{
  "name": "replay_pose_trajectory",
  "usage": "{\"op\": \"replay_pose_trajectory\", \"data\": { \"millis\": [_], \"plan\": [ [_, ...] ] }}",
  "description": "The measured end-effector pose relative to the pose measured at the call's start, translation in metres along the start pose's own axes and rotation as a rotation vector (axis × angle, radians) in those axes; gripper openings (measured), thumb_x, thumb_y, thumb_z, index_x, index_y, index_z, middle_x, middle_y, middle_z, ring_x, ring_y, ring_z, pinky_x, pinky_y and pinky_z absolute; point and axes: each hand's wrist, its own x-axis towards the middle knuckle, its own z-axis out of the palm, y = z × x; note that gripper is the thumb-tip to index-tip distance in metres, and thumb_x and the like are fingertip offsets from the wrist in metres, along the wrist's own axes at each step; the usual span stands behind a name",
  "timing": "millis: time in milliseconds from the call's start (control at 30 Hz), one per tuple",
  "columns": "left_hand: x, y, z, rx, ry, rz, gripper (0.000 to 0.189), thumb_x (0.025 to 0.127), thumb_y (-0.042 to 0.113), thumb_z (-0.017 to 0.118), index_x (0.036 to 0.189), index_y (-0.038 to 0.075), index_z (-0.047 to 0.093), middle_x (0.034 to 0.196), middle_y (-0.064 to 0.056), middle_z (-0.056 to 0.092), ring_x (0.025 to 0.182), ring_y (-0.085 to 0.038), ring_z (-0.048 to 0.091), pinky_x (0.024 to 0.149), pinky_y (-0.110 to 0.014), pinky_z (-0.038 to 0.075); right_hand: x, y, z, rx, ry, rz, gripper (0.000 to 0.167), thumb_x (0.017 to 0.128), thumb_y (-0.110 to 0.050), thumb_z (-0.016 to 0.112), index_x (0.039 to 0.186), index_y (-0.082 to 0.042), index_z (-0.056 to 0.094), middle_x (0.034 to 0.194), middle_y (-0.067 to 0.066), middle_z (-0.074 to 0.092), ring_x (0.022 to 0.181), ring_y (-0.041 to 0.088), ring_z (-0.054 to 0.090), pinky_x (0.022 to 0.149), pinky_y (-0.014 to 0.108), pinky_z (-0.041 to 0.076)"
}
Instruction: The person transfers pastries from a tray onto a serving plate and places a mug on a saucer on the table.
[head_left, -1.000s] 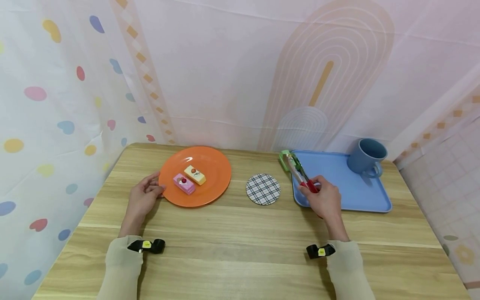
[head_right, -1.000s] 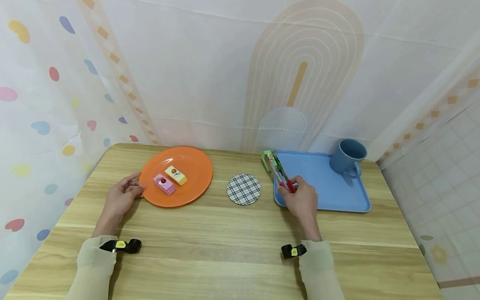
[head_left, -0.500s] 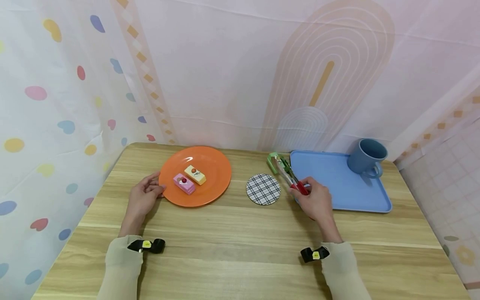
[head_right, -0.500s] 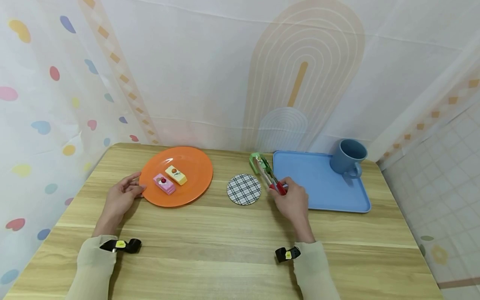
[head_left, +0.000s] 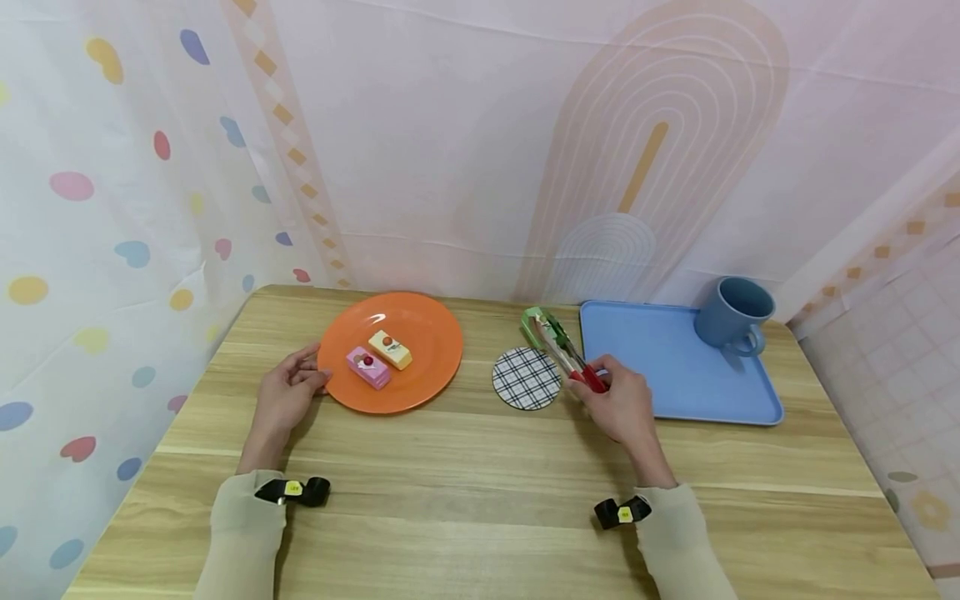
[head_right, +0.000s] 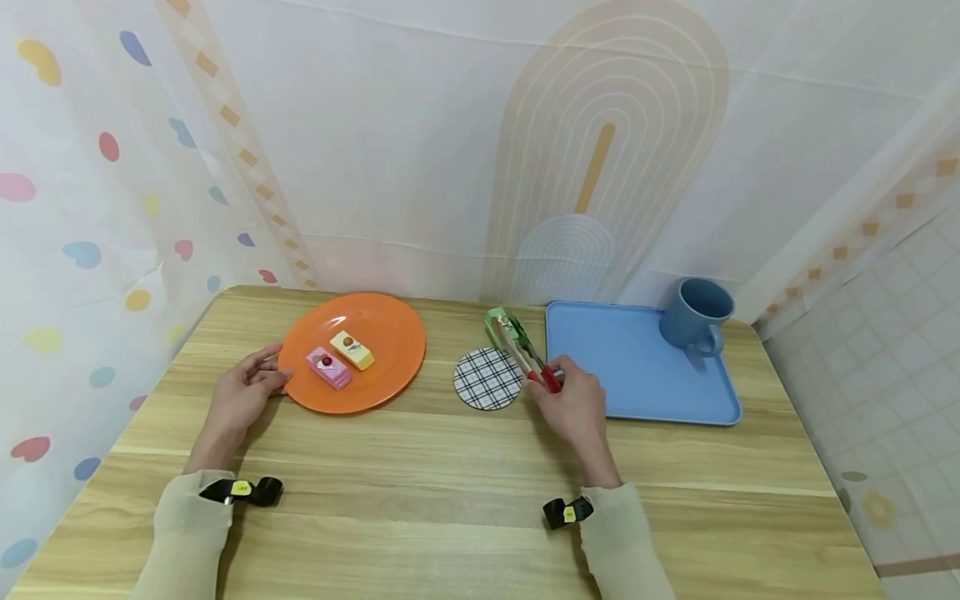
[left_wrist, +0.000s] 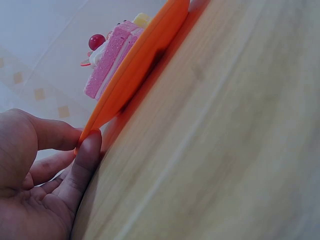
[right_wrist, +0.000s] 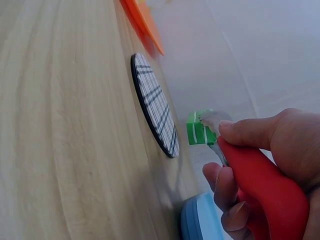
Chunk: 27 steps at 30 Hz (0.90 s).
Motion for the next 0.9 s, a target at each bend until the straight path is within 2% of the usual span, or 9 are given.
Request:
{"op": "replay_pose_trajectory", "data": {
  "millis": [400, 667, 900],
  "plan": [
    [0.0, 0.001, 0.003, 0.001, -0.004, -0.003, 0.055, 0.102, 0.01, 0.063, 0.154, 0.006, 0.045, 0.099, 0.01, 0.057, 0.081, 0.005, 0.062, 0.073, -0.014, 0.06, -0.004, -0.006, 0.005, 0.002, -0.002, -0.035, 0.039, 0.089, -0.035, 0.08, 0.113, -0.007, 0.067, 0.086, 0.014, 0.076, 0.054, 0.013, 0.064, 0.051, 0.026, 0.049],
    [0.001, 0.0, 0.004, 0.016, -0.008, -0.005, 0.055, 0.102, 0.013, 0.063, 0.155, 0.008, 0.046, 0.108, -0.002, 0.061, 0.082, 0.004, 0.062, 0.074, -0.014, 0.06, -0.006, -0.012, 0.011, 0.002, -0.011, -0.042, 0.038, 0.089, -0.036, 0.081, 0.112, -0.009, 0.068, 0.084, 0.011, 0.076, 0.057, 0.012, 0.064, 0.052, 0.026, 0.048],
    [0.002, -0.002, 0.001, 0.02, -0.011, -0.008, 0.056, 0.102, 0.012, 0.062, 0.156, 0.009, 0.044, 0.107, 0.005, 0.06, 0.082, 0.005, 0.061, 0.073, -0.014, 0.06, -0.01, -0.018, 0.019, 0.014, -0.007, -0.082, 0.036, 0.088, -0.035, 0.081, 0.11, -0.01, 0.068, 0.087, 0.012, 0.075, 0.057, 0.013, 0.063, 0.053, 0.026, 0.05]
  ]
}}
